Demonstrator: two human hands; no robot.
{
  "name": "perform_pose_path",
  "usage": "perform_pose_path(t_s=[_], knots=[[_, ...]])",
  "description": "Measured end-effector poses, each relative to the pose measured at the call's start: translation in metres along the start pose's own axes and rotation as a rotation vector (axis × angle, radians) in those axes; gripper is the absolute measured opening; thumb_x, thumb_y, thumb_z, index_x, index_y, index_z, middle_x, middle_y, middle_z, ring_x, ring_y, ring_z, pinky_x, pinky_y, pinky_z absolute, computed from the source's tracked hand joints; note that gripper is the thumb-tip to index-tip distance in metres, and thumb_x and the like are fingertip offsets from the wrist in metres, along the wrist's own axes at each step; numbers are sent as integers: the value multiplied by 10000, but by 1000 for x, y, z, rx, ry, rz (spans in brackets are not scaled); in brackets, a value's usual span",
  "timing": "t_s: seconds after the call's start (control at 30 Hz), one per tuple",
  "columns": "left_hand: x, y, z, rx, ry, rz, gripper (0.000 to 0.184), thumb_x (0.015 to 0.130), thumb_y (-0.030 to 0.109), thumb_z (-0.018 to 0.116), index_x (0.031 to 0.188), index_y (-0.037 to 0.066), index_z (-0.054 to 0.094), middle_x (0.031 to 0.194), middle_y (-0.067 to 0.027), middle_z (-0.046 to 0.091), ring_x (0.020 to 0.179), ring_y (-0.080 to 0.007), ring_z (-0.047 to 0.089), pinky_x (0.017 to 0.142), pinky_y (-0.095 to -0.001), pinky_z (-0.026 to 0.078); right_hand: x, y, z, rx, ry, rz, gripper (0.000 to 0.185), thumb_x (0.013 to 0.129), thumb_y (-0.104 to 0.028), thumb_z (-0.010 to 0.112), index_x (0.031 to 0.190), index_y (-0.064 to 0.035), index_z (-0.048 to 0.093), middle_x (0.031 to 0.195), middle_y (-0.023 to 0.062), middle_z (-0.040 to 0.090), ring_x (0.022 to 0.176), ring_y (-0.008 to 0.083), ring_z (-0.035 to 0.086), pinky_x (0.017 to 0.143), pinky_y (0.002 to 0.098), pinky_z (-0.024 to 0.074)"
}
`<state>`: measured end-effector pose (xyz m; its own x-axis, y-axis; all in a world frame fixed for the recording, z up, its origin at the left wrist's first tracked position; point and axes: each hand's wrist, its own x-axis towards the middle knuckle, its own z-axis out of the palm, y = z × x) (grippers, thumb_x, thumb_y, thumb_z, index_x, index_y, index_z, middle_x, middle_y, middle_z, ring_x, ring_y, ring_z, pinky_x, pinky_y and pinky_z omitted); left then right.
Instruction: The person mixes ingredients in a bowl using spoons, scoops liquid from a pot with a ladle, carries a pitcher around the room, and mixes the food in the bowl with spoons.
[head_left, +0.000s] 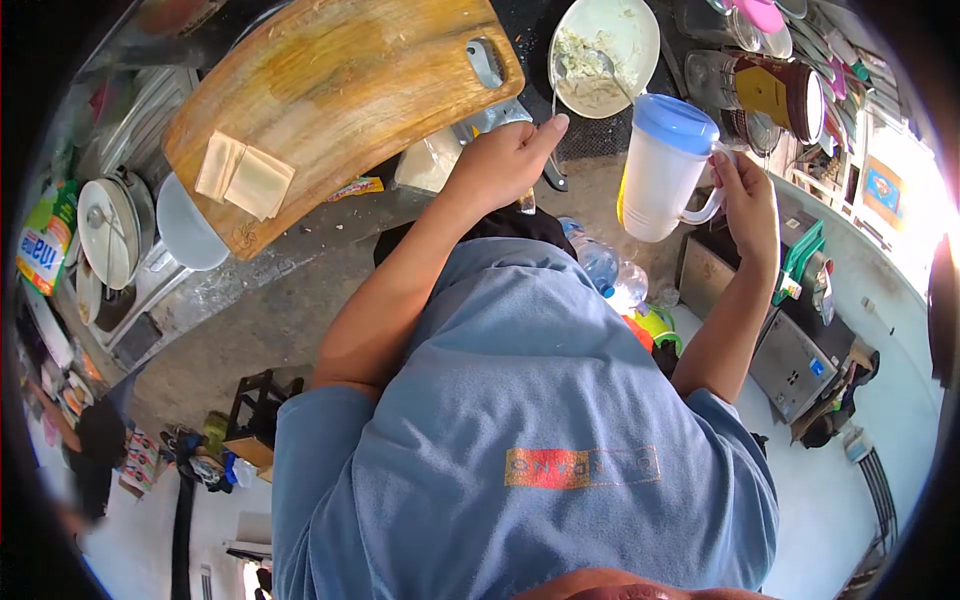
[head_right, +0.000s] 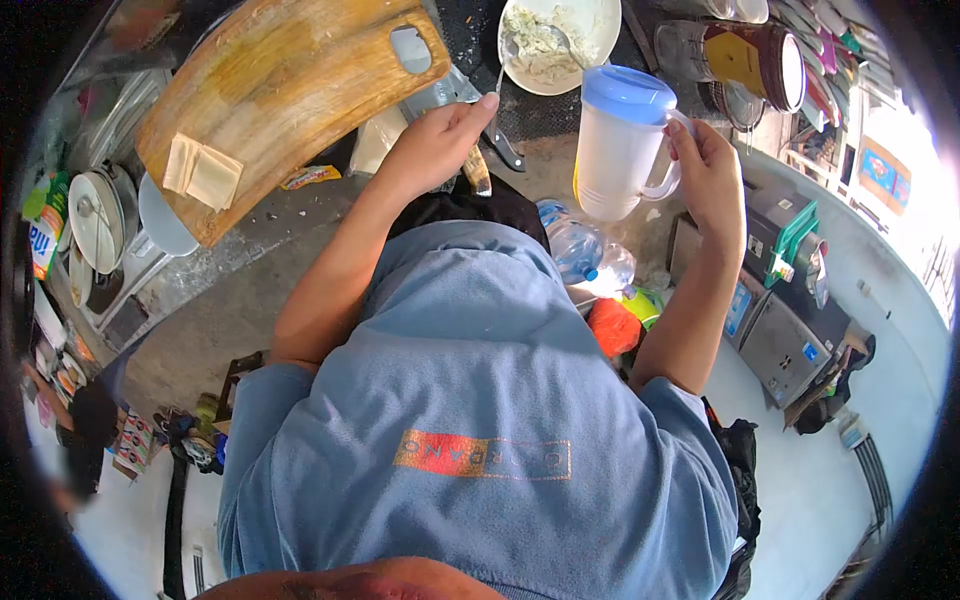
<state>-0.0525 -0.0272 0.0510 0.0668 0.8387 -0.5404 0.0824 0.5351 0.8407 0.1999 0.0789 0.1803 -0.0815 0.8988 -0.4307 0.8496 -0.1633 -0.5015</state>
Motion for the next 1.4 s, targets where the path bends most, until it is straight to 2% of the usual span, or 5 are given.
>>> perform_pose_path(t_s=[0.1,0.17,0.6,1.0,1.4], knots=[[-1,-2,1,-3,23,7,640,933,593,401,633,29,449,571,-12,392,568,-154,381,553,-324,354,4,3,-3,-13,-16,-11,293,942,-254,545,788,-6,567,698,-26,509,659,54,431,598,224,354],[2,-3,1,50,27,9,665,901,622,403,617,36,540,584,-143,575,628,-313,601,622,-398,456,6,1,-5,-49,-33,8,290,941,-253,544,782,-12,566,693,-26,503,656,55,427,598,224,350],[-1,-8,-1,20,34,5,666,903,634,379,616,50,521,574,-115,578,614,-283,602,622,-376,459,6,-21,3,-12,1,-61,282,948,-256,534,769,-39,559,688,-46,485,649,44,405,581,212,324],[-3,-7,-7,28,42,-25,679,909,636,357,654,30,526,624,-145,580,657,-308,590,656,-384,452,34,-39,14,-39,-6,-152,296,929,-270,555,927,14,639,722,-20,543,684,60,465,637,225,378],[-3,-3,-2,32,36,-7,672,912,625,370,656,29,543,617,-137,572,650,-304,584,640,-383,447,29,-24,2,-49,24,-90,302,925,-279,558,780,-15,580,675,-34,499,632,57,415,584,222,328]])
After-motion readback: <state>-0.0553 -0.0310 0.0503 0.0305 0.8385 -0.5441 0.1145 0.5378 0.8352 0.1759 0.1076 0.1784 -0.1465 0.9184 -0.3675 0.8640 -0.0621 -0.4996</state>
